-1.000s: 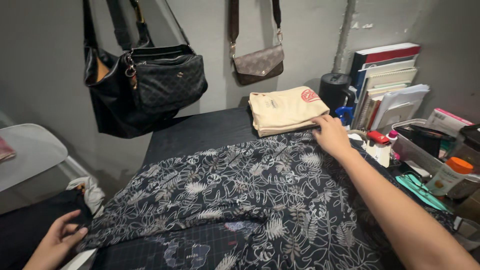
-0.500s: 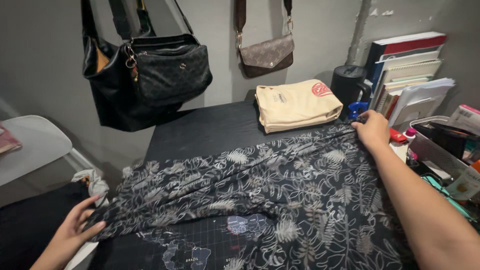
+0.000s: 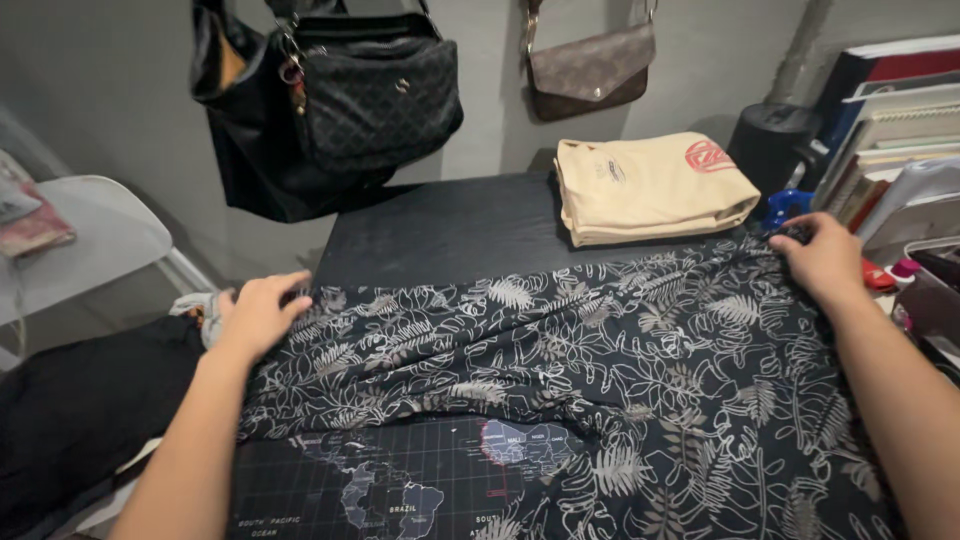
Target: The person folds a beige t-shirt on a cutting mat, then folds a dark floral-patterned shirt. The folded shirts are stacked on the table.
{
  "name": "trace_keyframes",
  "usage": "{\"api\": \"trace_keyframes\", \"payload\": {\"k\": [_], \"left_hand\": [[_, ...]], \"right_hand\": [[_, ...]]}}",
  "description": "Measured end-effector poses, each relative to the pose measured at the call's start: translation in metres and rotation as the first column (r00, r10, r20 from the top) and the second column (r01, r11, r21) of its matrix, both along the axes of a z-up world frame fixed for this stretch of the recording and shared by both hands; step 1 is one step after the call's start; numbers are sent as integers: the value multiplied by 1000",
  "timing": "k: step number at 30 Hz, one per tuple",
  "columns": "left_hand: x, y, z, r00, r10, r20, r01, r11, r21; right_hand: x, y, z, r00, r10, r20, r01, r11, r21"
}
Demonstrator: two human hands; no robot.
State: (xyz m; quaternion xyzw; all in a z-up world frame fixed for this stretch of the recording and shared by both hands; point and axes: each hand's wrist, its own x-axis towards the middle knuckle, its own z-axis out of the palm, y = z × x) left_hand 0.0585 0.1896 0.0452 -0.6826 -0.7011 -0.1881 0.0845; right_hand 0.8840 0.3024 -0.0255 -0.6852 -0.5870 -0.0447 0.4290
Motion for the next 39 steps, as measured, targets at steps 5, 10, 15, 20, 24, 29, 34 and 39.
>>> {"api": "trace_keyframes", "payload": {"k": [5, 10, 15, 20, 24, 29, 34, 39], "left_hand": [[-2, 23, -14, 988, 31, 153, -76, 951, 301], [15, 32, -26, 982, 172, 72, -187, 920, 344], [76, -15, 33, 999, -17, -32, 33, 813, 581], [205, -126, 113, 785, -617, 55, 417, 591, 690], [276, -208, 144, 524, -842, 129, 634, 486, 601], [287, -222, 160, 392, -881, 265, 696, 472, 541], [310, -247, 153, 319, -868, 380, 699, 486, 524], [334, -276, 154, 268, -826, 496, 648, 535, 542]], "right_hand": [[-18, -27, 20, 999, 19, 26, -21, 996, 86], [-42, -41, 38, 994, 0, 111, -8, 997, 73], [-58, -56, 54, 979, -4, 203, -18, 994, 110], [-101, -86, 106, 919, -23, 393, -140, 914, 381], [-191, -145, 151, 916, 369, 156, -366, 929, -48], [-295, -239, 145, 636, 733, 241, -605, 667, -435], [-317, -264, 120, 532, 822, 202, -795, 567, -216], [-306, -257, 95, 535, 810, 241, -796, 579, -178]]}}
